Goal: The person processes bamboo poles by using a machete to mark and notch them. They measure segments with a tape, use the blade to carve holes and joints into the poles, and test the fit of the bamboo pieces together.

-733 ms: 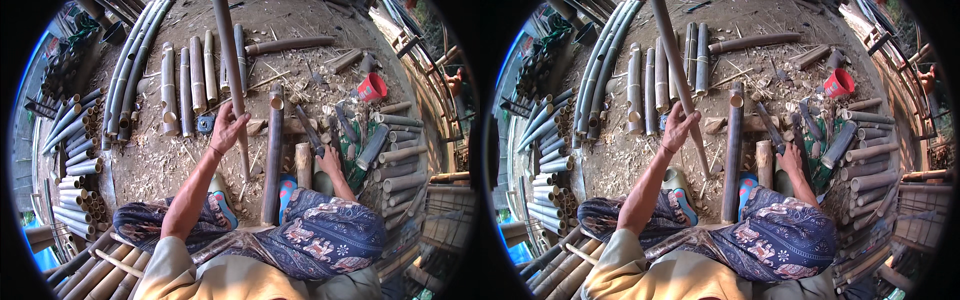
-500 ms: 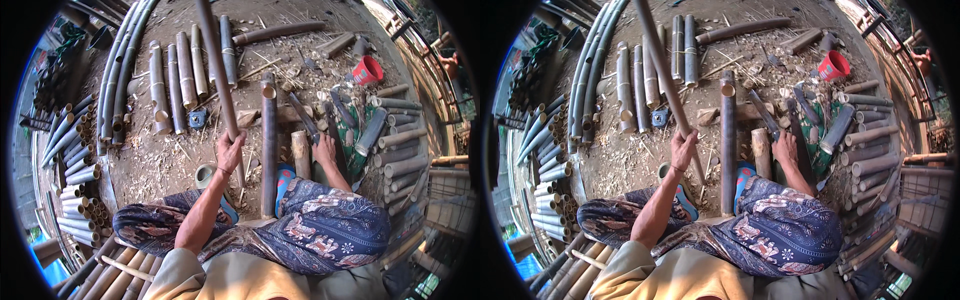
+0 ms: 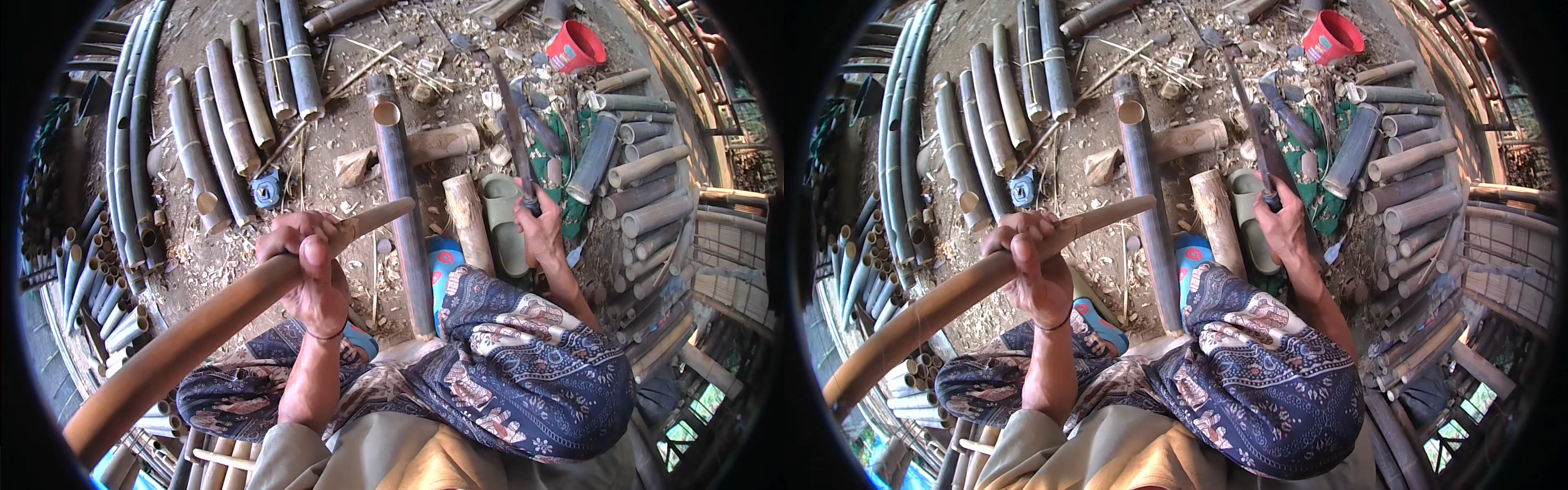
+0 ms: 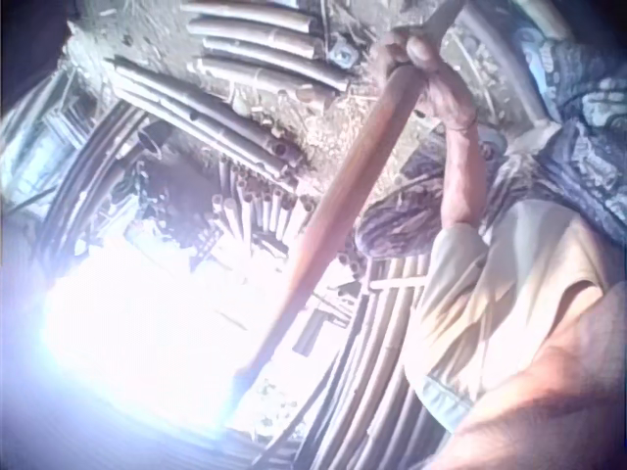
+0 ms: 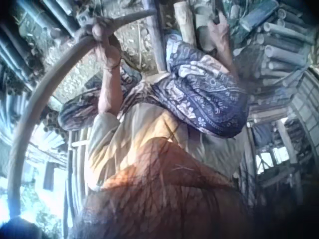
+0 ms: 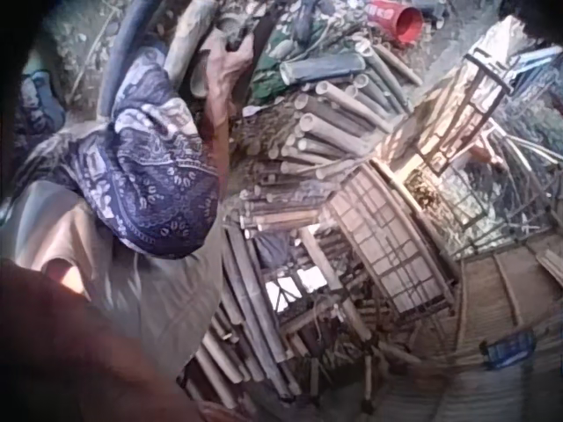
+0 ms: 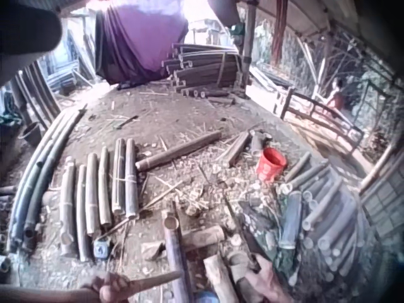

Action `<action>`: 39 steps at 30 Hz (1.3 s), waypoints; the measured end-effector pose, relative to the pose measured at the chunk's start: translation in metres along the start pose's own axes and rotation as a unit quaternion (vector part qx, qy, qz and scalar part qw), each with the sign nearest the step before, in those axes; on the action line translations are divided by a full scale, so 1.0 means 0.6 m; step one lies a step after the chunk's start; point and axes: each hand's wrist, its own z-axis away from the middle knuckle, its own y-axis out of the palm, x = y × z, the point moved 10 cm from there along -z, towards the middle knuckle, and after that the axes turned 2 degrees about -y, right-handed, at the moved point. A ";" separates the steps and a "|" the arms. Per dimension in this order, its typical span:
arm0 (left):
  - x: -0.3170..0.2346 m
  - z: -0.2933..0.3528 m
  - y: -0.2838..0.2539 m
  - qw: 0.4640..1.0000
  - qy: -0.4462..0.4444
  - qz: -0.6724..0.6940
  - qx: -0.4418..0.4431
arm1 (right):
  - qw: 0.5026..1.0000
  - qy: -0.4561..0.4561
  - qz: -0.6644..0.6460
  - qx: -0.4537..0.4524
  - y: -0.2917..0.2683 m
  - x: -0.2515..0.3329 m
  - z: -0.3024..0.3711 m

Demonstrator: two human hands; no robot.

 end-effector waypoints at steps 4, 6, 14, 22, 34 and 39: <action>0.009 -0.002 -0.002 0.999 -0.012 -0.032 0.021 | 0.999 0.011 -0.041 -0.003 -0.011 0.008 -0.003; 0.019 -0.002 -0.009 0.999 -0.020 -0.035 0.016 | 0.998 0.025 -0.061 0.001 -0.006 0.015 -0.008; 0.030 -0.004 -0.009 0.997 -0.031 -0.041 0.048 | 0.997 0.069 -0.020 0.039 0.024 0.032 -0.027; 0.028 0.012 -0.004 0.997 -0.003 -0.060 0.044 | 0.871 -0.188 0.377 0.253 0.095 0.102 -0.073; 0.107 -0.035 -0.077 0.984 -0.080 -0.155 -0.045 | 0.790 -0.215 0.501 0.282 -0.034 0.073 -0.083; 0.250 -0.160 -0.204 0.887 -0.302 -0.306 -0.171 | 0.937 0.015 0.319 0.141 -0.121 0.063 -0.020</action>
